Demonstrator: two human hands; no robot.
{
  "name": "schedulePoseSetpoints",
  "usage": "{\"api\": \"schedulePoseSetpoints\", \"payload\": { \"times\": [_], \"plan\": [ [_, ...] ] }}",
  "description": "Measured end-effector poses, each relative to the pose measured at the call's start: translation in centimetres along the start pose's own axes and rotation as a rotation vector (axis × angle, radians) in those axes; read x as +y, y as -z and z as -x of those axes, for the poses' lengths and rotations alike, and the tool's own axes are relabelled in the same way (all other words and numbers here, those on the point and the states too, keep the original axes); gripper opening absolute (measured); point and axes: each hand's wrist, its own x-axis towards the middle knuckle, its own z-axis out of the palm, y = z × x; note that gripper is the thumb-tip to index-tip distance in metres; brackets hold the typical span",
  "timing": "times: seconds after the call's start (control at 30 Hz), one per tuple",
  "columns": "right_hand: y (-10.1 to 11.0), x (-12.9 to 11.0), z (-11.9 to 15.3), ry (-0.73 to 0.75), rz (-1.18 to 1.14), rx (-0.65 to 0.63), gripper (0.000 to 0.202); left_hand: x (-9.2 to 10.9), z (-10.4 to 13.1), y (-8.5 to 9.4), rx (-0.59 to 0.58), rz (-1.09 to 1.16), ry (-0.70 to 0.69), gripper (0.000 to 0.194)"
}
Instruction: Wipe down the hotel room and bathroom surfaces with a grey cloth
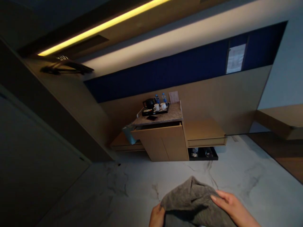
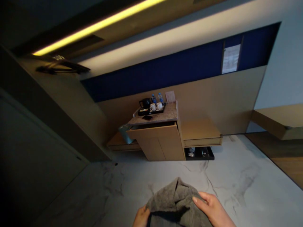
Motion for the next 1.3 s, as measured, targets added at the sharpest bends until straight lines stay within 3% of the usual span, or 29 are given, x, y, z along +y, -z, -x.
{"api": "schedulePoseSetpoints", "payload": {
  "times": [0.13,0.3,0.43,0.53,0.7,0.8,0.9,1.03,1.07,1.13,1.2,1.3],
  "plan": [
    [1.4,-3.0,-7.6,-0.008,0.010,0.042,0.040,5.7,-7.5,0.0,-0.022,0.157,-0.023,0.060],
    [2.9,-6.0,-15.2,-0.043,-0.113,0.154,0.044,15.5,-15.0,0.2,-0.077,0.249,-0.132,0.046],
    [4.2,-6.9,-20.3,-0.082,-0.245,0.129,0.036,21.2,-20.4,0.9,-0.101,0.340,-0.137,0.037],
    [4.8,-9.7,-24.8,-0.088,-0.254,0.141,0.038,26.0,-24.8,1.0,-0.092,0.405,-0.180,0.032],
    [6.2,-18.6,-35.8,0.126,-0.232,0.142,0.052,37.3,-33.4,-0.2,-0.010,0.457,-0.527,0.031],
    [8.7,-21.7,-43.0,0.306,-0.023,0.133,0.071,42.6,-40.1,-1.6,0.081,0.387,-0.731,0.035],
    [13.3,-20.9,-48.2,0.327,0.119,0.243,0.090,43.6,-47.1,-3.0,0.220,0.054,-0.751,0.042],
    [20.6,-15.9,-50.0,0.125,0.166,0.298,0.077,39.0,-53.1,-5.8,0.275,-0.470,-0.713,0.070],
    [22.0,-14.7,-49.9,-0.026,0.166,0.263,0.071,37.4,-53.9,-6.8,0.245,-0.616,-0.703,0.071],
    [23.9,-13.0,-49.6,-0.076,0.127,0.314,0.064,34.9,-55.3,-9.1,0.151,-0.881,-0.641,0.074],
    [24.9,-12.2,-49.8,-0.104,0.108,0.315,0.057,33.7,-57.2,-11.4,0.104,-1.076,-0.573,0.076],
    [26.4,-11.9,-51.1,-0.145,0.093,0.323,0.054,34.7,-62.1,-14.0,0.124,-1.232,-0.588,0.063]
  ]
}}
